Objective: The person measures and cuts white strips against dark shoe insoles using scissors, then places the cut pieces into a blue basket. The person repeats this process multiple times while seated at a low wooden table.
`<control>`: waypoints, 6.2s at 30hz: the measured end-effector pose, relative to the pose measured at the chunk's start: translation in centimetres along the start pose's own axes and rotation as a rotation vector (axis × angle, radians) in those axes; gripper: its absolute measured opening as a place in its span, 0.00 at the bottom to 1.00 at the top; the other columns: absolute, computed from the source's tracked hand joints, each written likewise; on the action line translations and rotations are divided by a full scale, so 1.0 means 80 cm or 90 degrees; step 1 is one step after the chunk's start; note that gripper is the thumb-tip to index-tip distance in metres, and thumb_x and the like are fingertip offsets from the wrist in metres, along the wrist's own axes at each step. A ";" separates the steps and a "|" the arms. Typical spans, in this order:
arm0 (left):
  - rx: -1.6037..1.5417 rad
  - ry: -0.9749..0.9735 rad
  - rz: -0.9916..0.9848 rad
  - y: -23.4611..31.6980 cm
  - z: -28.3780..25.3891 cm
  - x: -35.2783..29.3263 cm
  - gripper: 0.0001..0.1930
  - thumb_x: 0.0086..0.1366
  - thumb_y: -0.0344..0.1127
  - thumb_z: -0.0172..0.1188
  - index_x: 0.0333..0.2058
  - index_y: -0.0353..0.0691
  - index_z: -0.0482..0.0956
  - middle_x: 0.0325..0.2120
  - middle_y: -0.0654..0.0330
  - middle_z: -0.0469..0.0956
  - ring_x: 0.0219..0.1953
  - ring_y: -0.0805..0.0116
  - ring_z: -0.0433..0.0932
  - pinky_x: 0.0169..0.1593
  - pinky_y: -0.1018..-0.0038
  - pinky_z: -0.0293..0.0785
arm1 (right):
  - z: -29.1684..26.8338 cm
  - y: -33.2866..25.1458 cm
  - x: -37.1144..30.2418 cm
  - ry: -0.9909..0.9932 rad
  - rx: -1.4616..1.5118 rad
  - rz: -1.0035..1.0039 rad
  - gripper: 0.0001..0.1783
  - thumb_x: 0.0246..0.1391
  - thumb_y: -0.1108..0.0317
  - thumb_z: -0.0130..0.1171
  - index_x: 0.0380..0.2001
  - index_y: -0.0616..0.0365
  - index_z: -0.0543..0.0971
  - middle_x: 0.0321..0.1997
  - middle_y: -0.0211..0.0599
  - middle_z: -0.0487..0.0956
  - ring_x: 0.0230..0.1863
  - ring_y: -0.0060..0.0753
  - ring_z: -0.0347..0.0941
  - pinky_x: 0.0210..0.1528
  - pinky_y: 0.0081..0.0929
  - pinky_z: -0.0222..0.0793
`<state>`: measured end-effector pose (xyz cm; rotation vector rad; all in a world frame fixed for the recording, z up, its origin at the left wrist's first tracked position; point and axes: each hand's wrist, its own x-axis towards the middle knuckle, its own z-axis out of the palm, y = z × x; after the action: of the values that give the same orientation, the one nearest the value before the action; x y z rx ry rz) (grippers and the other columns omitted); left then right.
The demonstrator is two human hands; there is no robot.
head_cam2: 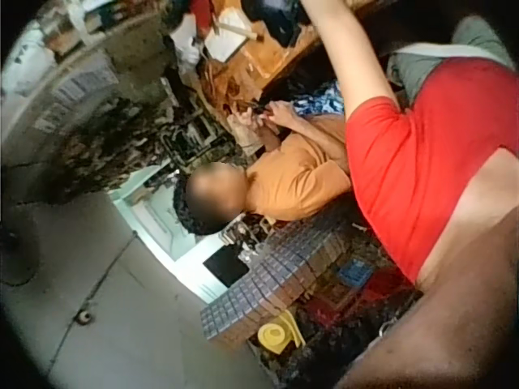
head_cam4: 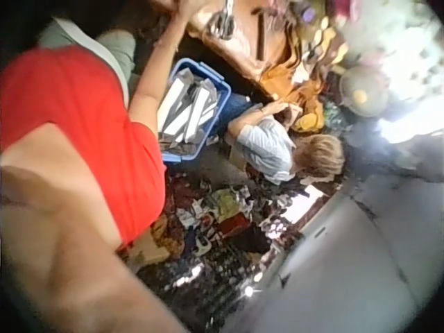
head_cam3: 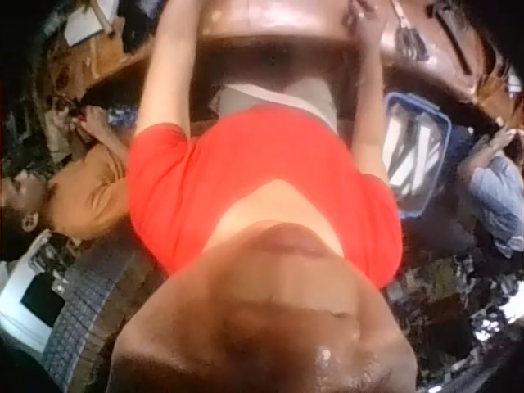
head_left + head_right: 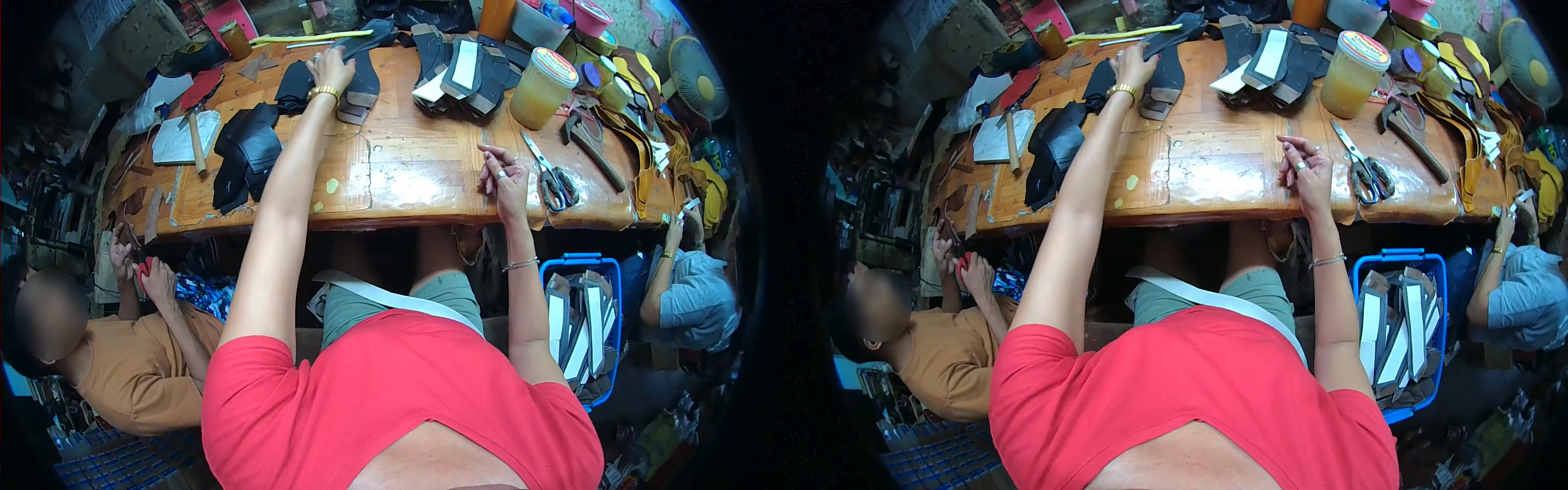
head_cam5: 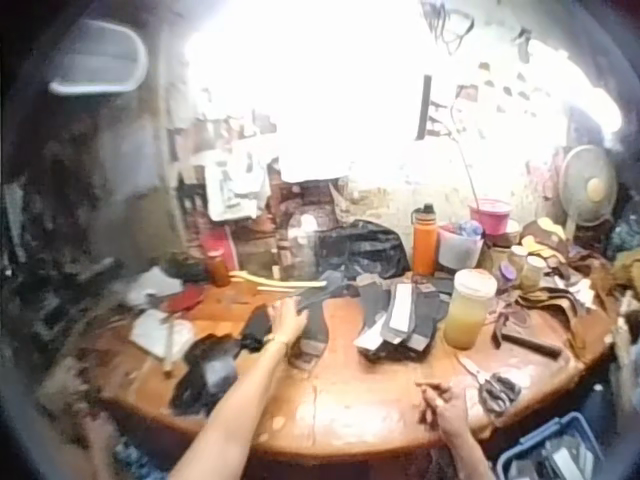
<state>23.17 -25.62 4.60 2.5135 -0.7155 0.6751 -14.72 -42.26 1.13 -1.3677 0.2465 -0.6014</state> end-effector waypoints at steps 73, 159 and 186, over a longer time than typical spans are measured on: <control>-0.582 -0.296 -0.013 0.056 -0.219 -0.342 0.11 0.59 0.34 0.67 0.38 0.34 0.82 0.31 0.60 0.83 0.34 0.72 0.81 0.40 0.75 0.76 | -0.026 0.021 -0.001 0.110 -0.306 -0.262 0.21 0.57 0.74 0.62 0.54 0.64 0.75 0.37 0.39 0.83 0.37 0.23 0.80 0.39 0.19 0.76; -1.026 0.042 -0.805 -0.088 -0.114 -0.572 0.32 0.56 0.19 0.63 0.58 0.36 0.60 0.38 0.55 0.78 0.41 0.63 0.80 0.48 0.62 0.76 | 0.053 -0.017 -0.104 -0.041 -0.289 -0.252 0.21 0.56 0.77 0.61 0.55 0.57 0.77 0.37 0.32 0.82 0.39 0.19 0.77 0.43 0.19 0.70; -0.660 -0.196 0.137 0.124 -0.226 -0.400 0.15 0.59 0.18 0.54 0.45 0.36 0.77 0.37 0.56 0.76 0.38 0.64 0.78 0.43 0.70 0.73 | 0.085 -0.099 -0.128 -0.165 -0.300 -0.303 0.28 0.47 0.76 0.70 0.55 0.56 0.77 0.40 0.33 0.82 0.40 0.20 0.79 0.42 0.16 0.74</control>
<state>-12.46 -12.17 3.69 1.5835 -1.0925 -0.0705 -21.81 -31.74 8.35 -1.9665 -0.1680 -0.7785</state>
